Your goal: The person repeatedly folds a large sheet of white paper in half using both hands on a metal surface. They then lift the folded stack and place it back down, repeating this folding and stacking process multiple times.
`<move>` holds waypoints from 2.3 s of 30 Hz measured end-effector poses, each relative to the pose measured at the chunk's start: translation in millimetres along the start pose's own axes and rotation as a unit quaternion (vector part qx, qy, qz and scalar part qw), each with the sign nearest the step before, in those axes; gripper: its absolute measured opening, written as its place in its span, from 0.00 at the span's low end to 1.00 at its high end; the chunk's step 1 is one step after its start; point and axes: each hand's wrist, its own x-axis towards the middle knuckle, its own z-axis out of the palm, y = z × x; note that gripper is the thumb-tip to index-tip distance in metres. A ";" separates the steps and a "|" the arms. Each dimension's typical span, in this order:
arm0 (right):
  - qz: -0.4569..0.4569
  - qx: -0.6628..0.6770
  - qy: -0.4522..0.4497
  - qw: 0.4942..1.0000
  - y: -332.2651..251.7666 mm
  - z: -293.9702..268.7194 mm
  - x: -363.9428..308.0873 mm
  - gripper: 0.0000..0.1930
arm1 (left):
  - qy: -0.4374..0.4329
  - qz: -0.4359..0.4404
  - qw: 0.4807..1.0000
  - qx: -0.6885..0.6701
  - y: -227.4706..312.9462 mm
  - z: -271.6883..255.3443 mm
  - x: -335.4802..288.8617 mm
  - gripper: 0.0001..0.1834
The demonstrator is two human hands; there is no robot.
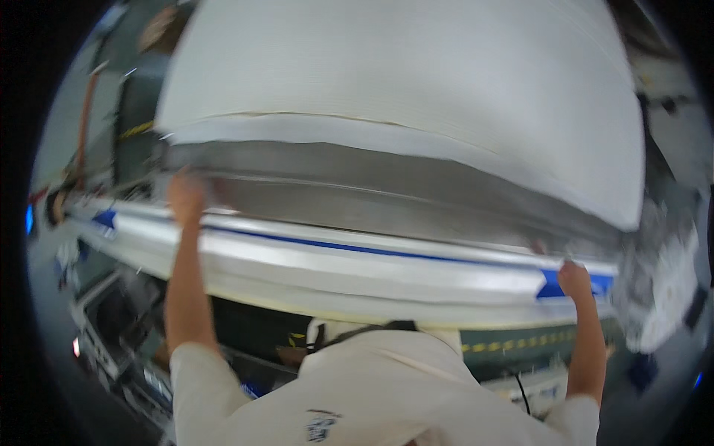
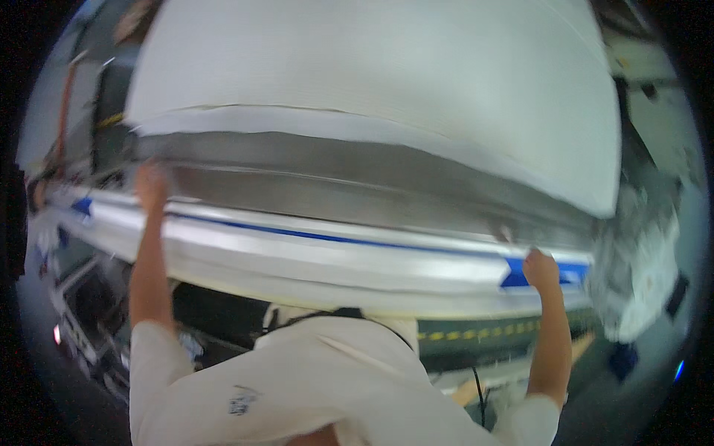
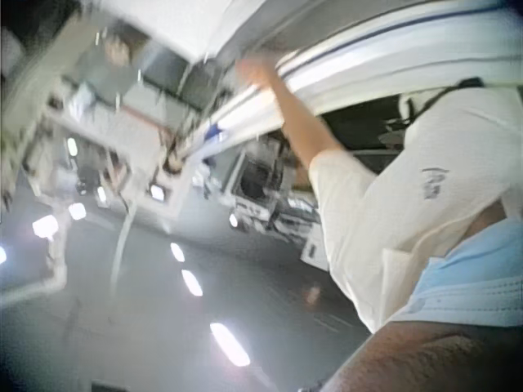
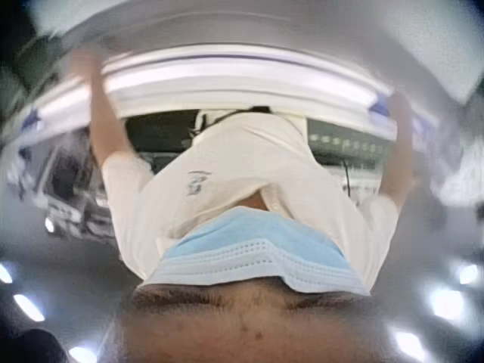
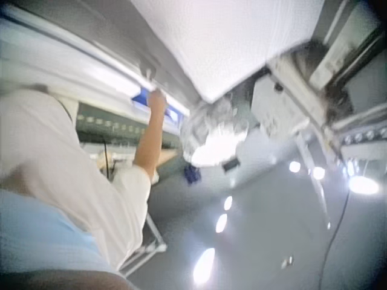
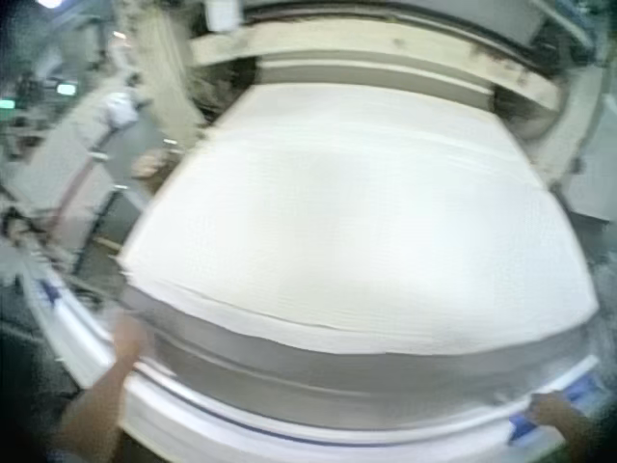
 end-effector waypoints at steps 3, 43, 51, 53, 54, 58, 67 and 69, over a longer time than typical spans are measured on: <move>0.003 0.211 0.055 0.976 -118.2 -84.0 17.3 0.09 | 0.015 -0.021 0.997 -0.066 49.7 -21.0 40.4 0.17; -0.409 0.286 0.306 0.811 -735.8 -390.9 228.1 0.08 | 0.180 -0.006 0.968 -0.172 24.3 -14.5 120.9 0.28; -0.409 0.293 0.306 0.808 -733.6 -390.5 230.1 0.08 | 0.192 -0.008 0.969 -0.158 24.5 -8.1 119.5 0.19; -0.405 0.288 0.301 0.814 -734.1 -392.5 229.6 0.08 | 0.196 -0.006 0.969 -0.152 21.9 -9.0 120.6 0.18; -0.407 0.290 0.302 0.812 -734.8 -394.1 229.6 0.08 | 0.195 -0.006 0.969 -0.150 20.7 -9.6 120.7 0.18; -0.411 0.292 0.308 0.807 -733.9 -393.0 230.8 0.09 | 0.197 -0.009 0.968 -0.157 20.6 -9.6 118.7 0.18; -0.426 0.294 0.298 0.802 -736.0 -390.6 224.4 0.10 | 0.181 0.029 0.975 -0.126 3.4 -22.5 96.8 0.17; -0.432 0.300 0.304 0.795 -728.5 -388.1 222.6 0.09 | 0.158 0.103 0.973 -0.131 -1.4 -31.0 103.6 0.15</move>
